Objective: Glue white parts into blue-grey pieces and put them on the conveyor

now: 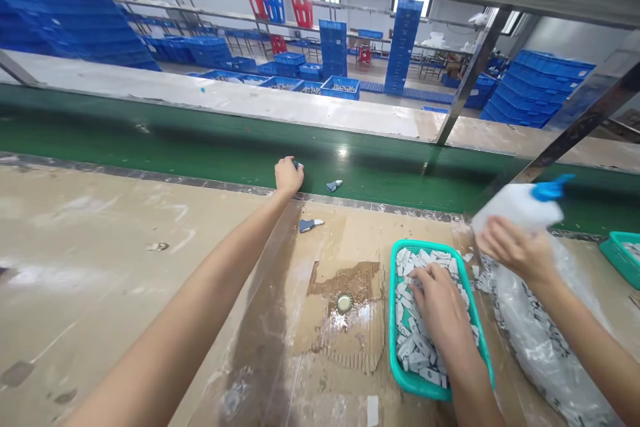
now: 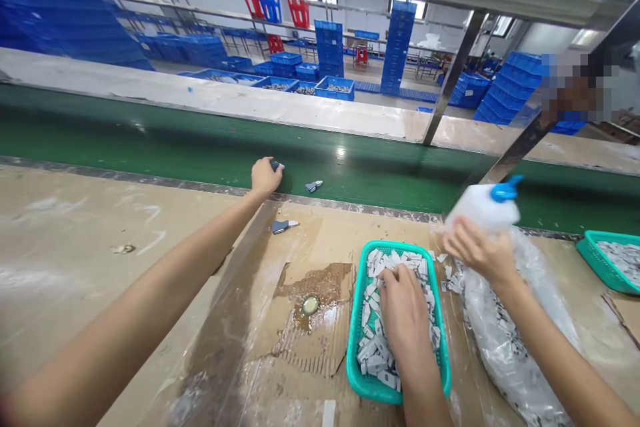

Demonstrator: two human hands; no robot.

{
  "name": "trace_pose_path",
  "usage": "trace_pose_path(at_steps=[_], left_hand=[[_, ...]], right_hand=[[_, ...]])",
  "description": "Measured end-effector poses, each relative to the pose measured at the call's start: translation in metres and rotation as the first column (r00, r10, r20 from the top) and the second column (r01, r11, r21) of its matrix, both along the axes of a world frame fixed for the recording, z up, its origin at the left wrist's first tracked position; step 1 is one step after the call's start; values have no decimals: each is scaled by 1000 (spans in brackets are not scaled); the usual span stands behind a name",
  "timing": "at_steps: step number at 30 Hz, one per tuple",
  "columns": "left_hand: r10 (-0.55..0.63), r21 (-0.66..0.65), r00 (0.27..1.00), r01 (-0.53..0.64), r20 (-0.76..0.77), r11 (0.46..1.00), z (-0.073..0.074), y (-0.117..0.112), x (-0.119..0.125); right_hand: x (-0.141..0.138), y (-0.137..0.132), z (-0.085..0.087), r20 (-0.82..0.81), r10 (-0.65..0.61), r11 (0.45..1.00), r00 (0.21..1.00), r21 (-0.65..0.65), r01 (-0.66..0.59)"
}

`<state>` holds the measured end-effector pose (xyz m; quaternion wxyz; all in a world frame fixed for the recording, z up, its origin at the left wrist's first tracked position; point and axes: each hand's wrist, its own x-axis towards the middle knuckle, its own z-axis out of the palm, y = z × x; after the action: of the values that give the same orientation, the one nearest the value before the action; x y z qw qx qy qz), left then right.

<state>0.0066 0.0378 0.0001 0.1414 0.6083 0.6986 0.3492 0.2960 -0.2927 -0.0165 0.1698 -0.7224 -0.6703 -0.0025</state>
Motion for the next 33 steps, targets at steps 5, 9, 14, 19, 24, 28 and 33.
trace_pose_path(at_steps=[5, 9, 14, 19, 24, 28, 33], left_hand=[[-236, -74, 969, 241, 65, 968, -6, -26, 25], [-263, -70, 942, 283, 210, 957, -4, -44, 40], [-205, -113, 819, 310, 537, 944, 14, -78, 46], [-144, -174, 517, 518, 844, 837, 31, -155, 30], [89, -117, 77, 695, 993, 709, 19, -223, 2], [83, -88, 38, 652, 996, 753, 5, -238, -12], [159, -116, -2, 672, 987, 731, 4, -239, -14]], right_hand=[[-4, -1, 7, -197, -48, 993, 979, 100, 68], [-5, 2, 16, -517, -44, 987, 855, 108, 117], [-1, 1, 26, -705, -2, 991, 709, 94, 96], [-11, -11, 45, -753, 68, 996, 655, 91, 1], [-53, -15, 52, -697, 220, 972, 683, 95, -216], [-81, -11, 38, -628, 264, 963, 732, 134, -233], [-86, -14, 30, -444, 329, 944, 833, 158, -289]])
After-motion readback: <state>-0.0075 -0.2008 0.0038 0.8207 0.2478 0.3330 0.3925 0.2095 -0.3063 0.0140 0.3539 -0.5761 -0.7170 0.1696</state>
